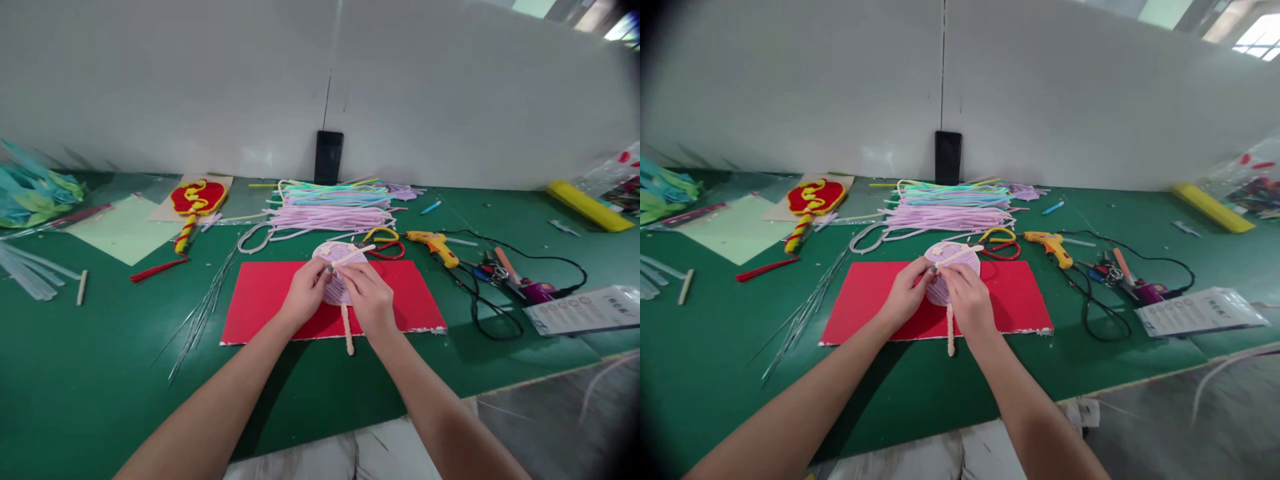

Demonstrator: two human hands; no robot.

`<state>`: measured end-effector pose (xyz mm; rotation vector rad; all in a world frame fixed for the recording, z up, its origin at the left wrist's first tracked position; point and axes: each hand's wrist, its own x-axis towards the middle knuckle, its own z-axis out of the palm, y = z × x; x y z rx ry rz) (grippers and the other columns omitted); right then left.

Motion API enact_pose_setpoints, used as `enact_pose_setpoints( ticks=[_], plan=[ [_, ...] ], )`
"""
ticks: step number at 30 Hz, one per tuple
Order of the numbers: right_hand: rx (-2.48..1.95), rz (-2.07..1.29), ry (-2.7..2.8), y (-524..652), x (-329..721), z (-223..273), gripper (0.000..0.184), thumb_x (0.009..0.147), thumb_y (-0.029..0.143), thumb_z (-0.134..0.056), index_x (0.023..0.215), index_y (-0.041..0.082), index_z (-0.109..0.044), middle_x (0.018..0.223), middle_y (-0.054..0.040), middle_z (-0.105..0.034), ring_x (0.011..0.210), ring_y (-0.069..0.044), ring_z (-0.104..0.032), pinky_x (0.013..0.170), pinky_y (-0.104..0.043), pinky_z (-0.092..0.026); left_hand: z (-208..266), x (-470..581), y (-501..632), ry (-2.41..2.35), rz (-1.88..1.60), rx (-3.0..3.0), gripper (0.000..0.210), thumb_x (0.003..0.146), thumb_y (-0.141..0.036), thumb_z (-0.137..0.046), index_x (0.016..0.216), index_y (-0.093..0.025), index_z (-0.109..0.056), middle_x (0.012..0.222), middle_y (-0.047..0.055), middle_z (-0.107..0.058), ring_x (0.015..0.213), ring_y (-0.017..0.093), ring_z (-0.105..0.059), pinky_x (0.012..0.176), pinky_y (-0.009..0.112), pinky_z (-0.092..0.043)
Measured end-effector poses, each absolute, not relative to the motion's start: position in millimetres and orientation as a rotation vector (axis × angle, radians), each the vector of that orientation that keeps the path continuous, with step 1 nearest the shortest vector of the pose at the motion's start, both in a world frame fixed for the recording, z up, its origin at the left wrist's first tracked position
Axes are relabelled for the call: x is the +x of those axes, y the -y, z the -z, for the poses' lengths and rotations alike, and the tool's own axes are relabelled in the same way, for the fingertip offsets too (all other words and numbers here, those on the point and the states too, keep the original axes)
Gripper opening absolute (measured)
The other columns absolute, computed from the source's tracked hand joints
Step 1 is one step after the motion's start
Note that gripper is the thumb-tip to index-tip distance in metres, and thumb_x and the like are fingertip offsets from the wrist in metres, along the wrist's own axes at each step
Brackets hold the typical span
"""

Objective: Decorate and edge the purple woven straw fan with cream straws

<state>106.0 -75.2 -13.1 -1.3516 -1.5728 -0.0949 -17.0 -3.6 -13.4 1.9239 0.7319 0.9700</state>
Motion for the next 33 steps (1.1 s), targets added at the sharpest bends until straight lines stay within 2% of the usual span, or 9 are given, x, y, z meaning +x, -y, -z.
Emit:
enact_pose_setpoints(
  ticks=[8, 21, 26, 30, 33],
  plan=[
    [-1.380, 0.175, 1.510, 73.6, 97.8, 4.8, 0.021, 0.086, 0.013, -0.048, 0.091, 0.020, -0.068, 0.082, -0.0062, -0.065, 0.078, -0.016, -0.063, 0.073, -0.029, -0.055, 14.5, -18.4, 3.5, -0.706, -1.002, 1.932, 0.016, 0.085, -0.016, -0.042, 0.072, -0.018, -0.050, 0.077, 0.001, -0.054, 0.076, 0.014, -0.050, 0.071, 0.025, -0.039],
    [-1.289, 0.059, 1.503, 72.1, 102.4, 7.4, 0.019, 0.085, 0.013, -0.051, 0.087, 0.020, -0.068, 0.084, -0.0064, -0.067, 0.081, -0.016, -0.063, 0.076, -0.031, -0.053, 14.7, -17.9, 3.2, -0.707, -0.930, 1.797, 0.023, 0.087, -0.024, -0.038, 0.067, -0.018, -0.046, 0.066, -0.002, -0.047, 0.067, 0.012, -0.047, 0.066, 0.023, -0.038],
    [-1.339, -0.333, 1.275, 71.1, 105.6, 5.5, 0.011, 0.080, 0.025, -0.058, 0.083, 0.021, -0.068, 0.086, -0.0039, -0.069, 0.082, -0.018, -0.064, 0.080, -0.034, -0.052, 9.9, -20.8, 2.4, -0.712, -0.897, 1.770, 0.023, 0.086, -0.025, -0.038, 0.066, -0.018, -0.045, 0.065, -0.002, -0.046, 0.066, 0.012, -0.047, 0.066, 0.023, -0.038],
    [-1.308, -0.769, 0.932, 64.0, 108.7, 9.3, 0.022, 0.070, 0.036, -0.066, 0.083, 0.020, -0.064, 0.074, -0.0016, -0.068, 0.068, -0.018, -0.065, 0.061, -0.031, -0.054, 8.8, -21.9, 1.8, -0.692, -0.840, 1.774, 0.023, 0.085, -0.027, -0.042, 0.065, -0.018, -0.046, 0.064, -0.002, -0.048, 0.064, 0.012, -0.046, 0.064, 0.023, -0.038],
    [-1.279, -0.882, 0.866, 60.5, 110.1, 12.8, 0.023, 0.066, 0.038, -0.069, 0.079, 0.019, -0.063, 0.064, 0.0008, -0.065, 0.057, -0.016, -0.062, 0.054, -0.029, -0.052, 11.1, -21.8, 1.1, -0.666, -0.799, 1.779, 0.023, 0.084, -0.030, -0.045, 0.065, -0.017, -0.048, 0.064, -0.002, -0.049, 0.064, 0.012, -0.047, 0.063, 0.023, -0.038]
  ],
)
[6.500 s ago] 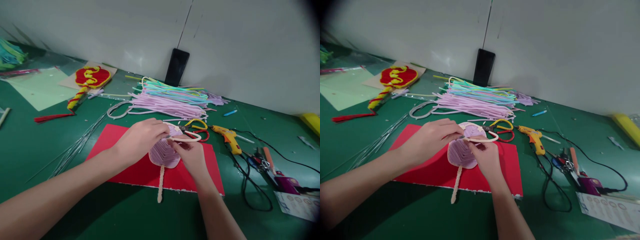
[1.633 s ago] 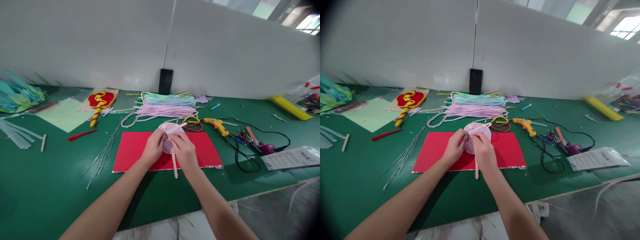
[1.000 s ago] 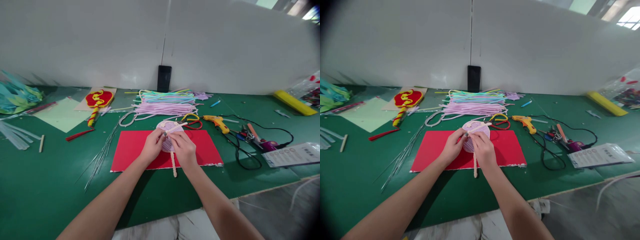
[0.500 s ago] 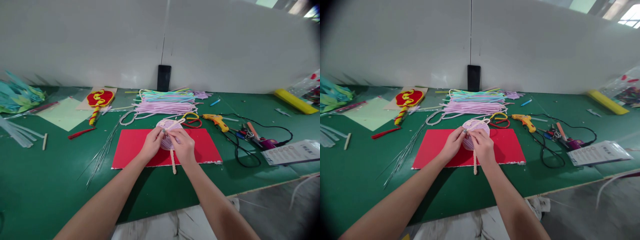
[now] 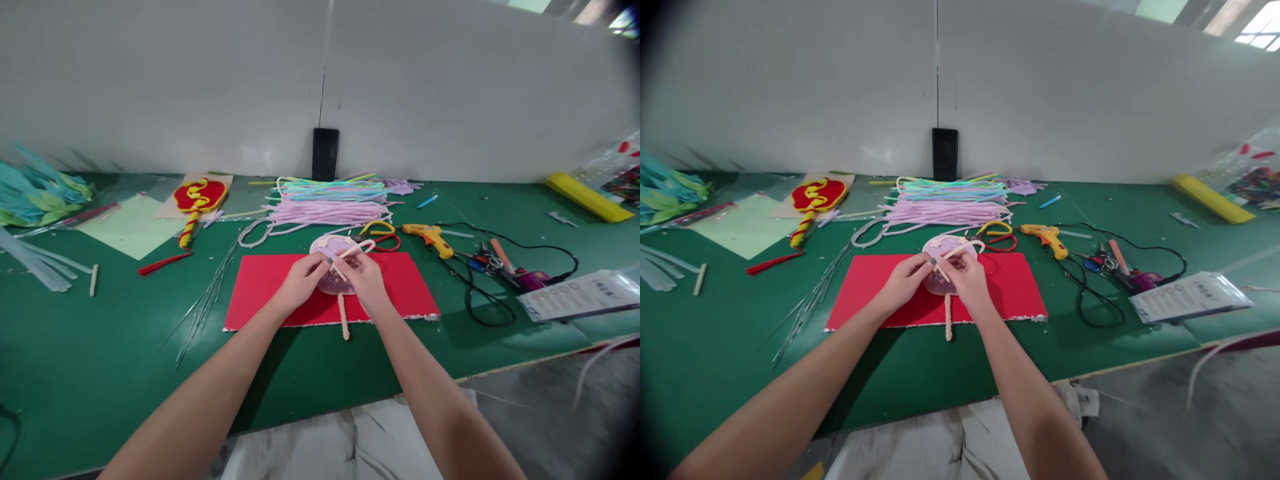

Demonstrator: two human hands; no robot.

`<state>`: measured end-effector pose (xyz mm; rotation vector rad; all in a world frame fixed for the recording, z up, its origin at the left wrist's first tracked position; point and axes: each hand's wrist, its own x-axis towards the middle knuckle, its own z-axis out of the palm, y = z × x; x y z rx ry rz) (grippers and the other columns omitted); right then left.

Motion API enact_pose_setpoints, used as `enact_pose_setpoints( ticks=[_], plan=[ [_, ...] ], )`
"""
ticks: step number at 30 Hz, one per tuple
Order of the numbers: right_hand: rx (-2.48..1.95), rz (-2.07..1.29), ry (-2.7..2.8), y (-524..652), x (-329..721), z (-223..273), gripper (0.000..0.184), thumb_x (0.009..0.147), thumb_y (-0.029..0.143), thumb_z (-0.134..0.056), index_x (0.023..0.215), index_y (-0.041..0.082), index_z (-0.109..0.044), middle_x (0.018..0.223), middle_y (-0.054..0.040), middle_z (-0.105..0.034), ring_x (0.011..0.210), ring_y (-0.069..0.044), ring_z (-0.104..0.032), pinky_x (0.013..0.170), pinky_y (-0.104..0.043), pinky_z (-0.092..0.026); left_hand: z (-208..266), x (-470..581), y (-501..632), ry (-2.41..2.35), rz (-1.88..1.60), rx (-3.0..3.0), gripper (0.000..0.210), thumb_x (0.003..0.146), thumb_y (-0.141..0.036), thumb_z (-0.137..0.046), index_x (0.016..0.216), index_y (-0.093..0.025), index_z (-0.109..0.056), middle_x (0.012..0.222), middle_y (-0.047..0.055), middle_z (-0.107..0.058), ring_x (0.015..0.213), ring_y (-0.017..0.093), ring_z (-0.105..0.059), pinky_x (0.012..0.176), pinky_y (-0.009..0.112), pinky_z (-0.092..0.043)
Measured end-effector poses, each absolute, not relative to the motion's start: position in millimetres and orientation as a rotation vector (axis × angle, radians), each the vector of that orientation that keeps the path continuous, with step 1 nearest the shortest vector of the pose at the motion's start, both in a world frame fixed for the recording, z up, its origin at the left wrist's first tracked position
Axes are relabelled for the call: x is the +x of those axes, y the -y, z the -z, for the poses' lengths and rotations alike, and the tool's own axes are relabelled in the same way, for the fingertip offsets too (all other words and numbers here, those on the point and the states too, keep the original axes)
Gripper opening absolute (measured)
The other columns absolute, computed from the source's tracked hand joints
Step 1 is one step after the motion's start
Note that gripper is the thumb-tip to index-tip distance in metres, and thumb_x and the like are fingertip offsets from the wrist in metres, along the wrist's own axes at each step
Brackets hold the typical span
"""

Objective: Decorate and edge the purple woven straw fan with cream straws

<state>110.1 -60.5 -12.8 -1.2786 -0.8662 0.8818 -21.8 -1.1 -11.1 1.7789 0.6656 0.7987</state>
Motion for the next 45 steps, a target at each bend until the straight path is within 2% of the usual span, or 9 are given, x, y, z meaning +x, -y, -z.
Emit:
enact_pose_setpoints(
  ticks=[6, 15, 21, 29, 37, 45],
  plan=[
    [-1.279, -0.818, 0.861, 60.8, 109.3, 12.4, 0.020, 0.067, 0.037, -0.069, 0.073, 0.018, -0.064, 0.069, -0.0012, -0.067, 0.064, -0.017, -0.063, 0.065, -0.031, -0.052, 15.3, -20.6, -0.5, -0.680, -0.830, 1.729, 0.023, 0.087, -0.031, -0.037, 0.074, -0.017, -0.050, 0.071, 0.000, -0.053, 0.071, 0.014, -0.050, 0.069, 0.025, -0.041],
    [-1.301, -0.758, 0.901, 60.3, 106.3, 16.0, 0.023, 0.070, 0.039, -0.066, 0.076, 0.017, -0.065, 0.071, -0.0039, -0.069, 0.069, -0.020, -0.065, 0.067, -0.033, -0.053, 11.4, -19.8, 0.1, -0.647, -0.843, 1.715, 0.015, 0.084, -0.029, -0.043, 0.079, -0.017, -0.052, 0.079, 0.001, -0.056, 0.079, 0.015, -0.053, 0.078, 0.027, -0.042],
    [-1.320, -0.697, 0.928, 60.9, 105.2, 15.1, 0.022, 0.070, 0.039, -0.065, 0.075, 0.017, -0.063, 0.073, -0.0042, -0.069, 0.070, -0.020, -0.066, 0.067, -0.033, -0.053, 10.9, -20.5, 1.6, -0.643, -0.843, 1.718, 0.015, 0.085, -0.027, -0.042, 0.080, -0.017, -0.052, 0.079, 0.001, -0.056, 0.078, 0.015, -0.054, 0.077, 0.027, -0.044],
    [-1.363, -0.639, 0.987, 62.7, 102.6, 12.6, 0.023, 0.074, 0.040, -0.062, 0.074, 0.017, -0.061, 0.062, -0.0012, -0.064, 0.056, -0.016, -0.061, 0.056, -0.029, -0.049, 11.7, -20.0, 1.7, -0.638, -0.837, 1.774, 0.015, 0.086, -0.026, -0.039, 0.080, -0.017, -0.050, 0.077, 0.000, -0.057, 0.074, 0.013, -0.055, 0.072, 0.024, -0.045],
    [-1.421, -0.483, 1.133, 61.3, 101.6, 25.2, 0.025, 0.082, 0.042, -0.052, 0.086, 0.018, -0.056, 0.077, -0.0060, -0.065, 0.072, -0.019, -0.063, 0.066, -0.032, -0.049, 10.5, -21.5, 9.1, -0.768, -0.857, 1.933, 0.013, 0.085, -0.024, -0.041, 0.078, -0.018, -0.051, 0.073, -0.001, -0.056, 0.071, 0.014, -0.052, 0.067, 0.024, -0.039],
    [-1.500, -0.366, 1.177, 65.2, 97.6, 23.3, 0.023, 0.083, 0.041, -0.050, 0.082, 0.018, -0.055, 0.073, -0.0061, -0.065, 0.069, -0.019, -0.062, 0.064, -0.031, -0.048, 8.0, -22.6, 11.6, -0.842, -0.855, 2.031, 0.015, 0.084, -0.026, -0.043, 0.078, -0.018, -0.054, 0.073, 0.000, -0.059, 0.069, 0.015, -0.054, 0.065, 0.024, -0.039]
  ],
)
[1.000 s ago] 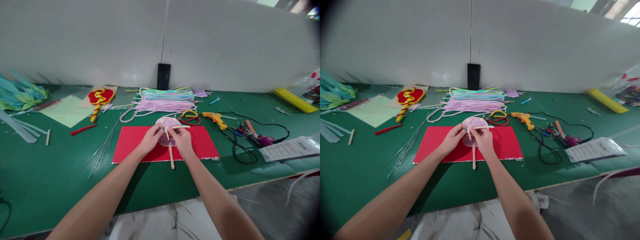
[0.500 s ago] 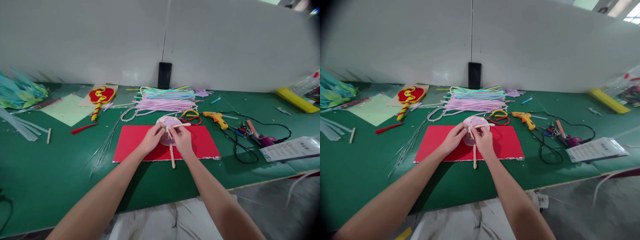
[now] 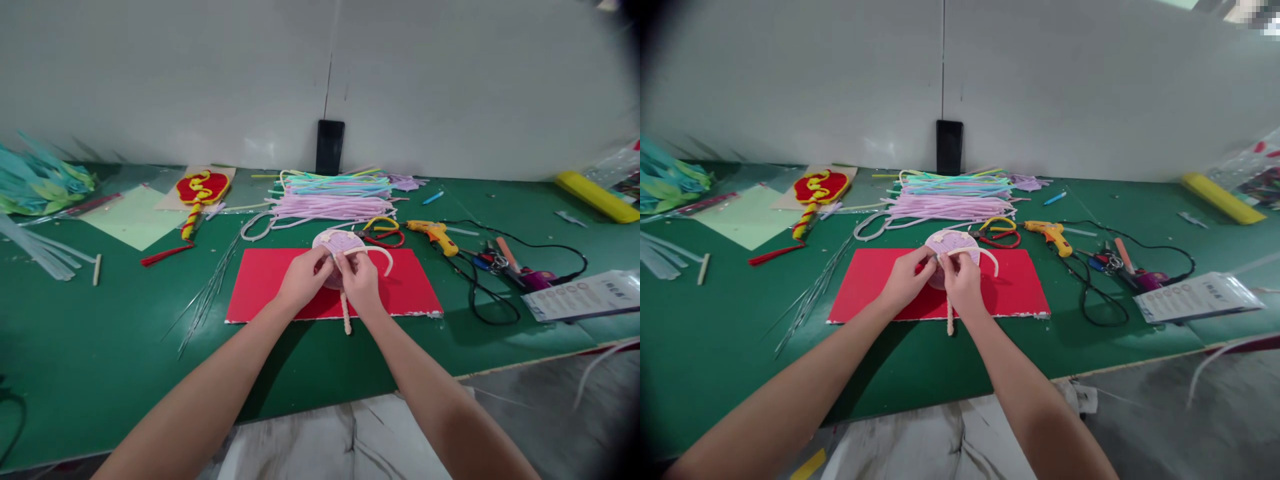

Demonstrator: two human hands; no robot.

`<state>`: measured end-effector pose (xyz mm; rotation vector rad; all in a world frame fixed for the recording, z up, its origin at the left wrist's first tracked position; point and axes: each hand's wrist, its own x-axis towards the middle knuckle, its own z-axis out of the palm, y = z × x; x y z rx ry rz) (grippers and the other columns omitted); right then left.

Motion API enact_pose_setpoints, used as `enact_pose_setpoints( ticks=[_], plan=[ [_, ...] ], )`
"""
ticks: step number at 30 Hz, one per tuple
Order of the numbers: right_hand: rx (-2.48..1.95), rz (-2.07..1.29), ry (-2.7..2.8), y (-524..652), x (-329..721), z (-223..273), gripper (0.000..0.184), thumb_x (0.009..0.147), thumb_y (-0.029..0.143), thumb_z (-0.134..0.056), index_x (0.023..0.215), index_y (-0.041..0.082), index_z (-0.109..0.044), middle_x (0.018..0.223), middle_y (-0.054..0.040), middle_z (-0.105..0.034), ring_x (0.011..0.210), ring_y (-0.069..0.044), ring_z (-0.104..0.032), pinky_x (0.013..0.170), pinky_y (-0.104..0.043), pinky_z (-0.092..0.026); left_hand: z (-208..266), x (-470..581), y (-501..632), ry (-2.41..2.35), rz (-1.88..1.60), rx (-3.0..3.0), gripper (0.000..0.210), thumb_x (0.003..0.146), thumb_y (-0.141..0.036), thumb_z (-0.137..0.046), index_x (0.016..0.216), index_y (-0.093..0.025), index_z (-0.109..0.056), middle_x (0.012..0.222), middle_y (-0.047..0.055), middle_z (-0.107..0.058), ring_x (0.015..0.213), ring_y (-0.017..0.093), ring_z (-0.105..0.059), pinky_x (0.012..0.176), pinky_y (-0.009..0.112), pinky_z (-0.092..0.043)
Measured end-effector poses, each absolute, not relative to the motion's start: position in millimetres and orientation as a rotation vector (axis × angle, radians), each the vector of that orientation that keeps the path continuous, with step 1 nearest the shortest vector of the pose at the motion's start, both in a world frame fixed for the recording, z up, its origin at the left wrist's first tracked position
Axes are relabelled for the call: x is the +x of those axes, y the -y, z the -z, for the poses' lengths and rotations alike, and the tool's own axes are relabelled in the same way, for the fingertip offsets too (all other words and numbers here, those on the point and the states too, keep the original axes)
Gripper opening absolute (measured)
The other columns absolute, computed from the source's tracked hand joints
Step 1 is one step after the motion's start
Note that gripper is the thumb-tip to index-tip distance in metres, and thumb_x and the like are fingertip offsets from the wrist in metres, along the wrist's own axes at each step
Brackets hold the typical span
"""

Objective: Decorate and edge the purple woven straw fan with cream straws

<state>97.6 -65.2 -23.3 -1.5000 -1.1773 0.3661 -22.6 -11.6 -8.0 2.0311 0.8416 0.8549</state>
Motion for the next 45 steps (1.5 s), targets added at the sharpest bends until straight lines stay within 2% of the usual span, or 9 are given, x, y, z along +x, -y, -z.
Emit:
enact_pose_setpoints(
  ticks=[5, 8, 17, 36, 45],
  plan=[
    [-1.554, -0.275, 1.193, 67.2, 96.6, 18.4, 0.022, 0.084, 0.039, -0.049, 0.077, 0.018, -0.053, 0.068, -0.0049, -0.063, 0.063, -0.017, -0.060, 0.060, -0.030, -0.046, 10.0, -21.2, 11.3, -0.815, -0.877, 1.982, 0.022, 0.089, -0.027, -0.035, 0.082, -0.018, -0.054, 0.076, 0.001, -0.060, 0.073, 0.015, -0.054, 0.067, 0.024, -0.040],
    [-1.551, -0.270, 1.201, 68.0, 96.0, 17.0, 0.021, 0.084, 0.038, -0.049, 0.077, 0.019, -0.053, 0.068, -0.0048, -0.063, 0.063, -0.017, -0.060, 0.060, -0.030, -0.047, 9.7, -19.8, 12.0, -0.785, -0.862, 1.968, 0.019, 0.089, -0.027, -0.036, 0.083, -0.019, -0.052, 0.077, 0.000, -0.058, 0.072, 0.014, -0.053, 0.068, 0.024, -0.040],
    [-1.339, -0.554, 1.096, 65.7, 96.1, 19.3, 0.020, 0.083, 0.039, -0.051, 0.084, 0.019, -0.050, 0.067, -0.0013, -0.059, 0.061, -0.015, -0.058, 0.059, -0.028, -0.047, 11.1, -15.0, 11.7, -0.680, -0.819, 1.720, 0.016, 0.086, -0.029, -0.040, 0.075, -0.019, -0.045, 0.071, -0.002, -0.052, 0.070, 0.013, -0.051, 0.069, 0.024, -0.042],
    [-1.251, -0.697, 1.017, 63.0, 96.0, 19.5, 0.020, 0.080, 0.040, -0.053, 0.082, 0.020, -0.050, 0.061, 0.0028, -0.053, 0.057, -0.012, -0.053, 0.056, -0.026, -0.045, 14.4, -13.4, 13.1, -0.654, -0.820, 1.744, 0.017, 0.088, -0.030, -0.038, 0.075, -0.019, -0.043, 0.072, -0.002, -0.049, 0.070, 0.013, -0.048, 0.070, 0.026, -0.040],
    [-1.275, -0.670, 0.963, 61.3, 96.6, 22.0, 0.022, 0.080, 0.040, -0.055, 0.078, 0.020, -0.049, 0.062, 0.0028, -0.053, 0.054, -0.011, -0.051, 0.055, -0.026, -0.043, 15.9, -13.9, 13.3, -0.679, -0.847, 1.851, 0.015, 0.089, -0.023, -0.034, 0.084, -0.018, -0.047, 0.076, -0.001, -0.052, 0.073, 0.013, -0.049, 0.072, 0.025, -0.040]
  ],
)
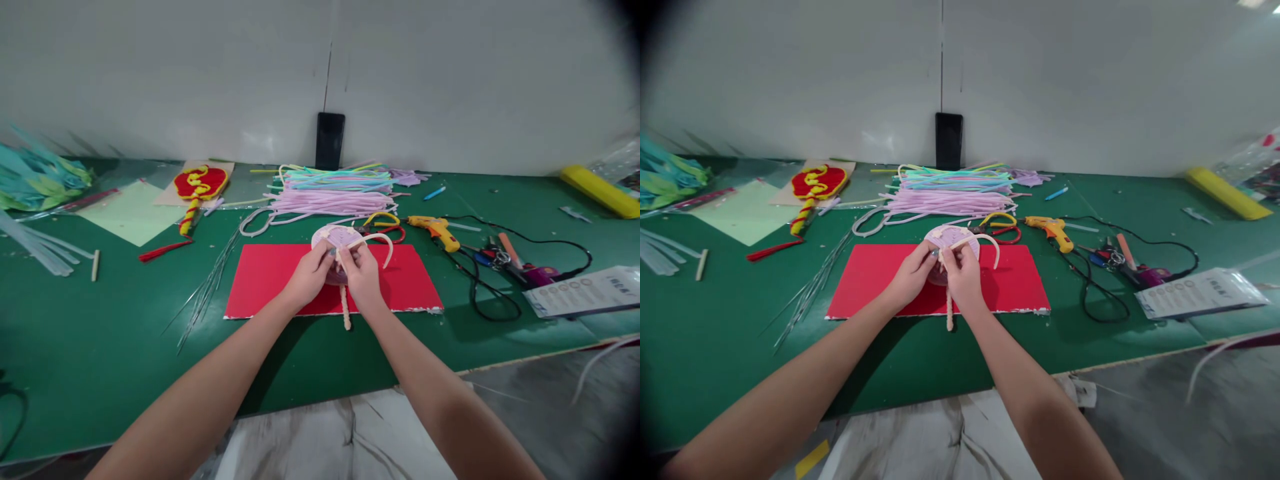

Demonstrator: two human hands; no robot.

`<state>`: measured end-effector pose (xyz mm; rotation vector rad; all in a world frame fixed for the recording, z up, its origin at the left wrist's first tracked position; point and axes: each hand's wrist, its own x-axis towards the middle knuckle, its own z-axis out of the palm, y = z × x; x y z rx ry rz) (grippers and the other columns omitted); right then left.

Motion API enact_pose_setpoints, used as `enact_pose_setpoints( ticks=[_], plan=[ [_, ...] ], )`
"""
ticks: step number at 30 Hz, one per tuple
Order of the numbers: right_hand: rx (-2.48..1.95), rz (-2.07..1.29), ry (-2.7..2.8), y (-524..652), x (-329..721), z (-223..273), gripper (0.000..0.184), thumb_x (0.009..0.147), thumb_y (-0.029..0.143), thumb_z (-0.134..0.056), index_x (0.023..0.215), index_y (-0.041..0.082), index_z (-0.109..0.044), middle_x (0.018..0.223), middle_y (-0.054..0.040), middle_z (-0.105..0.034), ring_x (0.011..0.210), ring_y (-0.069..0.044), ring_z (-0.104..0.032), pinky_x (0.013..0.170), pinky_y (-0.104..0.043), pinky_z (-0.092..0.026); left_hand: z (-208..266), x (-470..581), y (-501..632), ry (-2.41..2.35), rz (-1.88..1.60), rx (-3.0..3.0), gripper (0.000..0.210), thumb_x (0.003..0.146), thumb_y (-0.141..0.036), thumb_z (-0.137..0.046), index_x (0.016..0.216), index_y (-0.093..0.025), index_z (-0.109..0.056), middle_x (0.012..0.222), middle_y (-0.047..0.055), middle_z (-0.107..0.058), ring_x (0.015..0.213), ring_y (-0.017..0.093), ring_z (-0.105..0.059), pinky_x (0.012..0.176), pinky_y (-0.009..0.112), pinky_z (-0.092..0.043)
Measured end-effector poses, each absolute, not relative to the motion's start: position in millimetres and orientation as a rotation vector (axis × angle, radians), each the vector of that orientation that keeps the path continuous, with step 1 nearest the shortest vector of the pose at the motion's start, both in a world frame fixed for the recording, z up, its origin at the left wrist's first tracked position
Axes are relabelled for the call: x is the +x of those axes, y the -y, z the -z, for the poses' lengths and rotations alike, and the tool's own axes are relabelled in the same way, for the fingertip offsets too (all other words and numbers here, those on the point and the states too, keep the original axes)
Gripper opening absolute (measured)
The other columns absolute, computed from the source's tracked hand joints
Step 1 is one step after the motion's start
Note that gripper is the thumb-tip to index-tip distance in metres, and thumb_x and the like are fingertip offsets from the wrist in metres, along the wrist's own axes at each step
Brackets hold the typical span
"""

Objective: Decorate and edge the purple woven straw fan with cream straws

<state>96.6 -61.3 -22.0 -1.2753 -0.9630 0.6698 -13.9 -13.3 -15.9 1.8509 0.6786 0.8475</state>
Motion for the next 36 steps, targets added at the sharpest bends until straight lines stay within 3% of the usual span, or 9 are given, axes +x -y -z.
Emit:
enact_pose_setpoints(
  ticks=[7, 13, 24, 36],
  plan=[
    [-1.341, -0.578, 1.041, 64.1, 95.2, 23.2, 0.019, 0.083, 0.037, -0.052, 0.088, 0.020, -0.051, 0.066, 0.0012, -0.054, 0.062, -0.014, -0.055, 0.061, -0.028, -0.046, 11.4, -16.5, 16.8, -0.847, -0.769, 2.080, 0.016, 0.090, -0.025, -0.032, 0.083, -0.020, -0.045, 0.074, 0.001, -0.054, 0.069, 0.015, -0.052, 0.066, 0.026, -0.041],
    [-1.427, -0.426, 1.127, 66.0, 94.7, 22.9, 0.018, 0.084, 0.038, -0.050, 0.085, 0.019, -0.051, 0.078, -0.0043, -0.061, 0.073, -0.017, -0.060, 0.068, -0.031, -0.048, 6.2, -21.1, 16.9, -0.974, -0.701, 2.275, 0.017, 0.089, -0.028, -0.034, 0.083, -0.021, -0.047, 0.074, 0.002, -0.058, 0.066, 0.016, -0.054, 0.058, 0.024, -0.036],
    [-1.536, -0.274, 1.251, 67.7, 98.2, 22.2, 0.019, 0.084, 0.038, -0.049, 0.082, 0.019, -0.051, 0.074, -0.0064, -0.063, 0.067, -0.020, -0.062, 0.061, -0.032, -0.050, 0.3, -25.1, 16.0, -1.096, -0.657, 2.584, 0.016, 0.088, -0.026, -0.041, 0.083, -0.019, -0.055, 0.079, 0.002, -0.065, 0.069, 0.016, -0.058, 0.053, 0.023, -0.032],
    [-1.454, -0.405, 1.161, 63.5, 99.6, 28.3, 0.022, 0.084, 0.041, -0.049, 0.085, 0.020, -0.051, 0.075, -0.0043, -0.061, 0.069, -0.018, -0.061, 0.063, -0.032, -0.049, 2.4, -20.8, 18.9, -1.109, -0.628, 2.527, 0.021, 0.091, -0.028, -0.035, 0.088, -0.019, -0.054, 0.085, 0.003, -0.065, 0.074, 0.016, -0.059, 0.056, 0.024, -0.035]
  ],
)
